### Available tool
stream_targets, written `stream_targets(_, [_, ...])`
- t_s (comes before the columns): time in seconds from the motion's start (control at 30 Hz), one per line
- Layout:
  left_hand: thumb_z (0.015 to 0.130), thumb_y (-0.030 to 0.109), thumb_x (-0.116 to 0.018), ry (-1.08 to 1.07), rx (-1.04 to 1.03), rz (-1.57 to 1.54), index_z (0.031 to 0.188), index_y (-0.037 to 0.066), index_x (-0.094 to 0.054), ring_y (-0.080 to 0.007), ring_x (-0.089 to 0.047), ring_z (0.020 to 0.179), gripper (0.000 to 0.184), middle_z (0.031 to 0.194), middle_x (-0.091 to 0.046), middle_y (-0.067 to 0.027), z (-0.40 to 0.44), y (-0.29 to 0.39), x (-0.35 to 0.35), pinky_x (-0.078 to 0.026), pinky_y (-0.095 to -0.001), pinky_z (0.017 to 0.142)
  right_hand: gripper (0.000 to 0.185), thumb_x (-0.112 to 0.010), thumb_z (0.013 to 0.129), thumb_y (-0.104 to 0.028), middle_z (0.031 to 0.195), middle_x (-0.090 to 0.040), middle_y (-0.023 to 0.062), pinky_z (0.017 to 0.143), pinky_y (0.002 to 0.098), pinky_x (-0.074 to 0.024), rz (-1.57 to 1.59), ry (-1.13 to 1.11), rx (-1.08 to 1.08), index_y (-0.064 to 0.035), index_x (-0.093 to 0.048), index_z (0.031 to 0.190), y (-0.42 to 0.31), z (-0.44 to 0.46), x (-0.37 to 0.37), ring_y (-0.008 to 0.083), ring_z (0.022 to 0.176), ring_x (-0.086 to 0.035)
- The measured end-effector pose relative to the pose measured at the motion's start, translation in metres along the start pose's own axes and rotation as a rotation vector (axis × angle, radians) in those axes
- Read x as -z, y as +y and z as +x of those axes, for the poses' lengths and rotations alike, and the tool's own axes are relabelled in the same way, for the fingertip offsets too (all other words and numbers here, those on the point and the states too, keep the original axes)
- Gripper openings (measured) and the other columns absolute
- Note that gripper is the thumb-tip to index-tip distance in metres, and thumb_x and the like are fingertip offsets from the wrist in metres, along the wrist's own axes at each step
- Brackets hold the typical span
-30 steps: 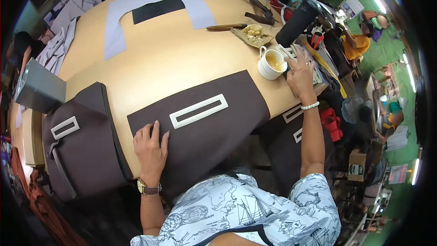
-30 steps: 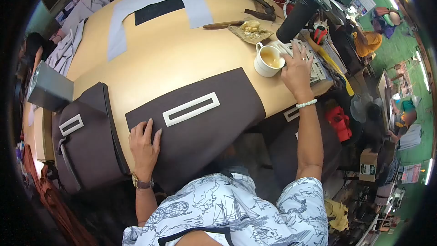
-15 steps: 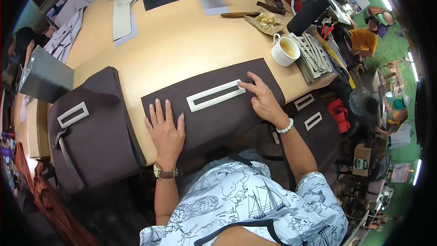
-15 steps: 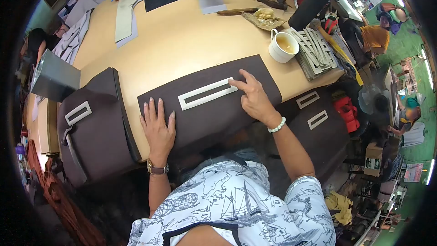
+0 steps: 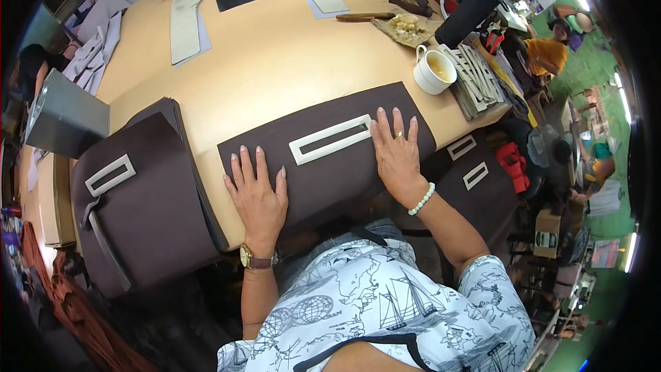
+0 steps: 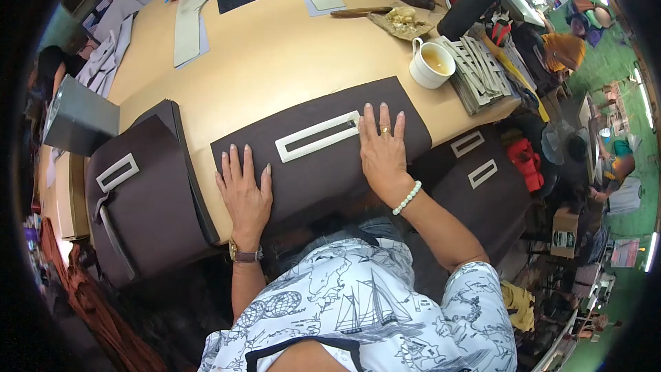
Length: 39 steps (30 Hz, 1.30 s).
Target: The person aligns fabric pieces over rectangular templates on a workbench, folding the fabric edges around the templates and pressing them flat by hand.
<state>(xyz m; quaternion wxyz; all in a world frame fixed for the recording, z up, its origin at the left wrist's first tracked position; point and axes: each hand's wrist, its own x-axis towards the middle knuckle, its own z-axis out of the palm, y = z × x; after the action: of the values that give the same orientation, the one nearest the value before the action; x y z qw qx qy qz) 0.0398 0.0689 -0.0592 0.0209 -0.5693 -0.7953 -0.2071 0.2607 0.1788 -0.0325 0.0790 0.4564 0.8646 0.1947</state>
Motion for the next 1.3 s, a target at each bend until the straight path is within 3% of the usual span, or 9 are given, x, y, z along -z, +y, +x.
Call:
stream_targets(0.3, [0.089, 0.031, -0.053, -0.008, -0.001, 0.007, 0.13, 0.004, -0.046, -0.0372, -0.03, 0.13, 0.05, 0.139, -0.037, -0.0196, 0.0, -0.001, -0.001, -0.023, -0.056, 0.104, 0.058, -0.048, 0.086, -0.017, 0.146, -0.026, 0.0107, 0.108, 0.0562, -0.0141, -0.119, -0.055, 0.05, -0.0124, -0.031, 0.141, 0.009, 0.018, -0.003, 0.0357, 0.134, -0.024])
stream_targets(0.4, [0.089, 0.031, -0.053, -0.004, -0.005, 0.009, 0.13, 0.004, -0.045, -0.0373, -0.03, 0.13, 0.05, 0.139, -0.037, -0.0195, 0.0, -0.001, -0.001, -0.023, -0.0567, 0.104, 0.061, -0.045, 0.089, -0.022, 0.15, -0.019, 0.0108, 0.109, 0.0575, -0.0074, -0.206, -0.175, 0.083, -0.0127, -0.023, 0.145, 0.002, 0.014, 0.007, 0.0362, 0.137, -0.017])
stream_targets(0.7, [0.088, 0.03, -0.054, 0.021, -0.037, 0.016, 0.129, 0.002, -0.046, -0.0398, -0.033, 0.128, 0.05, 0.136, -0.039, -0.0222, -0.001, -0.002, -0.001, -0.027, -0.058, 0.101, 0.06, -0.044, 0.089, -0.025, 0.149, -0.021, 0.0113, 0.109, 0.0565, -0.0088, -0.164, -0.134, 0.133, -0.0105, -0.024, 0.144, -0.034, 0.017, 0.018, 0.0357, 0.137, -0.018])
stream_targets(1.0, [0.089, 0.009, -0.051, 0.219, 0.015, -0.273, 0.128, 0.0, -0.046, -0.0379, -0.032, 0.129, 0.04, 0.136, -0.04, -0.021, -0.017, -0.005, 0.017, -0.027, -0.0448, 0.106, 0.061, -0.041, 0.09, -0.03, 0.149, -0.02, 0.0141, 0.109, 0.0583, -0.008, -0.199, -0.004, 0.282, -0.005, -0.026, 0.143, -0.081, 0.02, 0.034, 0.038, 0.137, -0.018])
stream_targets(1.1, [0.087, 0.008, -0.053, 0.206, 0.05, -0.264, 0.126, -0.002, -0.047, -0.0401, -0.034, 0.127, 0.041, 0.134, -0.041, -0.0212, -0.033, -0.007, 0.022, -0.028, -0.0474, 0.104, 0.06, -0.04, 0.09, -0.03, 0.149, -0.02, 0.0141, 0.108, 0.0591, -0.0076, -0.226, 0.001, 0.338, -0.0051, -0.025, 0.143, -0.09, 0.019, 0.044, 0.0383, 0.136, -0.018])
stream_targets(1.23, [0.087, 0.01, -0.054, 0.204, 0.084, -0.225, 0.126, -0.003, -0.047, -0.0404, -0.035, 0.126, 0.042, 0.134, -0.042, -0.0216, -0.052, -0.006, 0.029, -0.029, -0.0475, 0.104, 0.058, -0.039, 0.09, -0.028, 0.148, -0.021, 0.0152, 0.107, 0.0605, -0.0087, -0.144, 0.06, 0.394, -0.0073, -0.028, 0.143, -0.098, 0.017, 0.041, 0.0392, 0.136, -0.019])
stream_targets(1.3, [0.087, 0.012, -0.055, 0.202, 0.097, -0.206, 0.125, -0.005, -0.047, -0.0403, -0.035, 0.126, 0.043, 0.133, -0.042, -0.0217, -0.059, -0.007, 0.029, -0.028, -0.0475, 0.104, 0.056, -0.041, 0.089, -0.024, 0.148, -0.022, 0.0165, 0.106, 0.0613, -0.0117, 0.153, 0.031, 0.407, -0.01, -0.03, 0.142, -0.09, 0.021, 0.033, 0.0404, 0.135, -0.021])
